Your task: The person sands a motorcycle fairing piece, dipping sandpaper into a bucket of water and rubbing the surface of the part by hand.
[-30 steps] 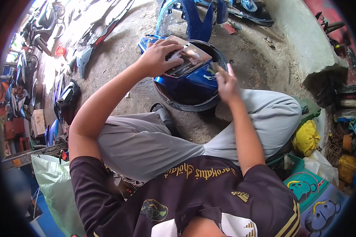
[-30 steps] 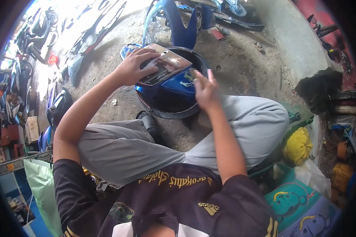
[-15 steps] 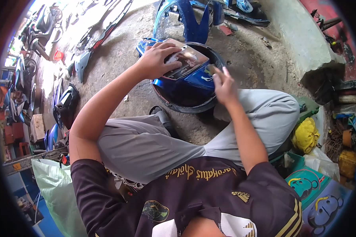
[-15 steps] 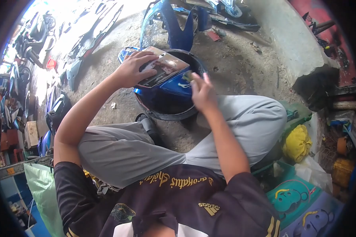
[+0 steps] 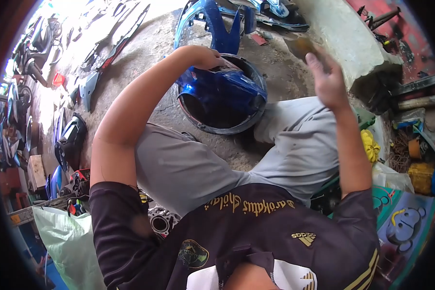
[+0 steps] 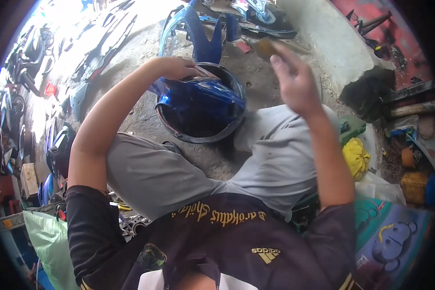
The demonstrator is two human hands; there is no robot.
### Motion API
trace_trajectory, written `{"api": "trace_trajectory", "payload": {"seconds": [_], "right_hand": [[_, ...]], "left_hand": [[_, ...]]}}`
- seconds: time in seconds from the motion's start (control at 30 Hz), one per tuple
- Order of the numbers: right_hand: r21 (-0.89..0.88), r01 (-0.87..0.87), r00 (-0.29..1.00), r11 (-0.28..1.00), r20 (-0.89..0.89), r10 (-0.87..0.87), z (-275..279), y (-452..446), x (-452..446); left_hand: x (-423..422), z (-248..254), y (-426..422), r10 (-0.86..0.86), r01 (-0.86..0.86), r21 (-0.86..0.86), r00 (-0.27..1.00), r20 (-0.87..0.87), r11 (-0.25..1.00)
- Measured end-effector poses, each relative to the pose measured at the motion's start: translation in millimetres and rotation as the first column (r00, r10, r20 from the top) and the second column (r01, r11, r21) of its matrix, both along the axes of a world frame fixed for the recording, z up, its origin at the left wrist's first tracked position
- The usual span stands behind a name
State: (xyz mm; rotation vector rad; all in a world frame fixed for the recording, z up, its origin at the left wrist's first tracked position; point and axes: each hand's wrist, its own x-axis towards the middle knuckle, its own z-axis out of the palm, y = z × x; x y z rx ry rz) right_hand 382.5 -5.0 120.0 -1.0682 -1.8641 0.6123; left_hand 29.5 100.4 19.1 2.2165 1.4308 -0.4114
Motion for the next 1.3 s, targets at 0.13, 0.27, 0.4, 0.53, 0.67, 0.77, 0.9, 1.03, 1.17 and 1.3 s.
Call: {"api": "trace_trajectory", "payload": {"seconds": [0.13, 0.27, 0.4, 0.53, 0.67, 0.77, 0.9, 1.03, 1.17, 1.3], "right_hand": [[-0.306, -0.170, 0.985, 0.937, -0.064, 0.158, 55, 52, 14], [-0.202, -0.167, 0.986, 0.965, -0.035, 0.163, 37, 98, -4], [-0.182, -0.021, 0.988, 0.983, 0.146, 0.048, -87, 138, -15], [-0.506, -0.253, 0.944, 0.825, 0.058, 0.325, -172, 137, -35], [-0.567, -0.423, 0.888, 0.707, -0.102, 0.449, -189, 124, -60], [-0.528, -0.525, 0.833, 0.668, -0.157, 0.531, -196, 126, -71], [-0.473, -0.538, 0.823, 0.698, -0.116, 0.555, -218, 124, -86], [-0.331, -0.557, 0.818, 0.762, -0.060, 0.572, -233, 119, -95], [-0.107, -0.711, 0.692, 0.695, 0.070, 0.718, -222, 120, -93], [-0.037, -0.780, 0.606, 0.625, 0.208, 0.768, -192, 129, -106]], "left_hand": [[4, 19, -22, 0.148, -0.152, 0.072, 0.987, 0.066, 0.986], [-7, -6, -34, 0.155, -0.193, 0.204, 0.970, 0.185, 0.960], [-19, 25, -59, 0.022, -0.050, 0.097, 0.962, 0.272, 0.994], [-46, 8, -73, 0.171, -0.175, -0.004, 0.956, 0.240, 0.984], [-42, -12, -82, 0.162, -0.177, 0.135, 0.980, 0.119, 0.975], [-36, -17, -77, 0.118, -0.133, 0.173, 0.988, 0.097, 0.976], [-38, -21, -70, 0.109, -0.126, 0.184, 0.989, 0.099, 0.975], [-66, -25, -62, 0.093, -0.126, 0.148, 0.973, 0.210, 0.981], [-115, -54, -61, 0.213, -0.240, -0.023, 0.810, 0.546, 0.971], [-122, -59, -70, 0.307, -0.325, -0.085, 0.729, 0.611, 0.942]]}}
